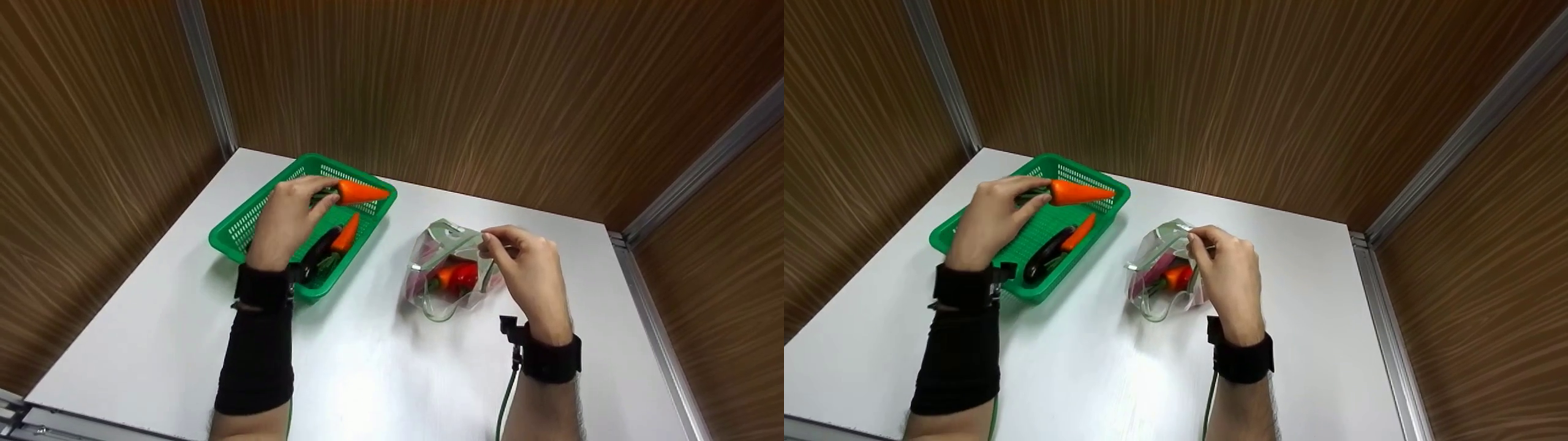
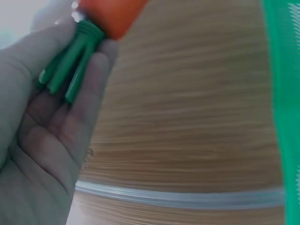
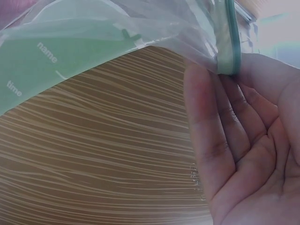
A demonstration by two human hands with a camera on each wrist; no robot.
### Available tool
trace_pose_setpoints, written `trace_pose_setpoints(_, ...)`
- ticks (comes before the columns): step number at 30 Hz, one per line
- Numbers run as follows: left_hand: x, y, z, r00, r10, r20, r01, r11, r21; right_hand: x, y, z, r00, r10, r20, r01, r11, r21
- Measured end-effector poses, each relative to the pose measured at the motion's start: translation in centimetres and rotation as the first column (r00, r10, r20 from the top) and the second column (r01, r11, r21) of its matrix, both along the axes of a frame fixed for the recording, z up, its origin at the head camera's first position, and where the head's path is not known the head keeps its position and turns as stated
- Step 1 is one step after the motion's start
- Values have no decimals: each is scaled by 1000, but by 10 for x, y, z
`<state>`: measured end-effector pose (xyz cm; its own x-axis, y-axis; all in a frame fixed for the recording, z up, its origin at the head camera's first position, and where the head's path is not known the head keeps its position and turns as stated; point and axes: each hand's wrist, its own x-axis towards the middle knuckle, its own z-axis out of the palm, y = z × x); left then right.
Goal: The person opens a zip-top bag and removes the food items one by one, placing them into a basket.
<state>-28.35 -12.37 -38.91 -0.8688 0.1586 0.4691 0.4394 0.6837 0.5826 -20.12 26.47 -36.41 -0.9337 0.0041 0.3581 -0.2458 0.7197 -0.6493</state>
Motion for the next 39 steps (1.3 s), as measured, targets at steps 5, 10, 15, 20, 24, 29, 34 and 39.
trace_pose_setpoints(5,-29,-10,-28,987,90,135,-83,995,-58,1,-2,-1,1000,-1,-1,1,1000,-7)
trace_pose_setpoints(10,-42,-16,-44,969,160,187,-149,986,-69,2,-3,2,1000,-3,2,3,1000,-13)
trace_pose_setpoints(15,-42,-17,-52,953,170,252,-133,978,-159,3,-4,3,1000,-5,18,5,1000,-7)
trace_pose_setpoints(20,-41,-19,-55,945,144,294,-82,973,-214,2,-4,2,999,-8,31,8,1000,-1)
trace_pose_setpoints(24,-37,-19,-49,930,137,341,-58,971,-233,2,-4,1,1000,-4,24,4,1000,-8)
trace_pose_setpoints(29,-23,-9,-28,945,80,318,-17,980,-197,2,-5,1,1000,-2,-9,2,1000,-20)
trace_pose_setpoints(34,2,19,-4,981,-105,165,126,985,-121,2,-5,0,998,0,-58,-3,999,-46)
trace_pose_setpoints(39,24,60,7,957,-288,32,289,940,-182,1,-4,-1,995,1,-103,-8,998,-69)
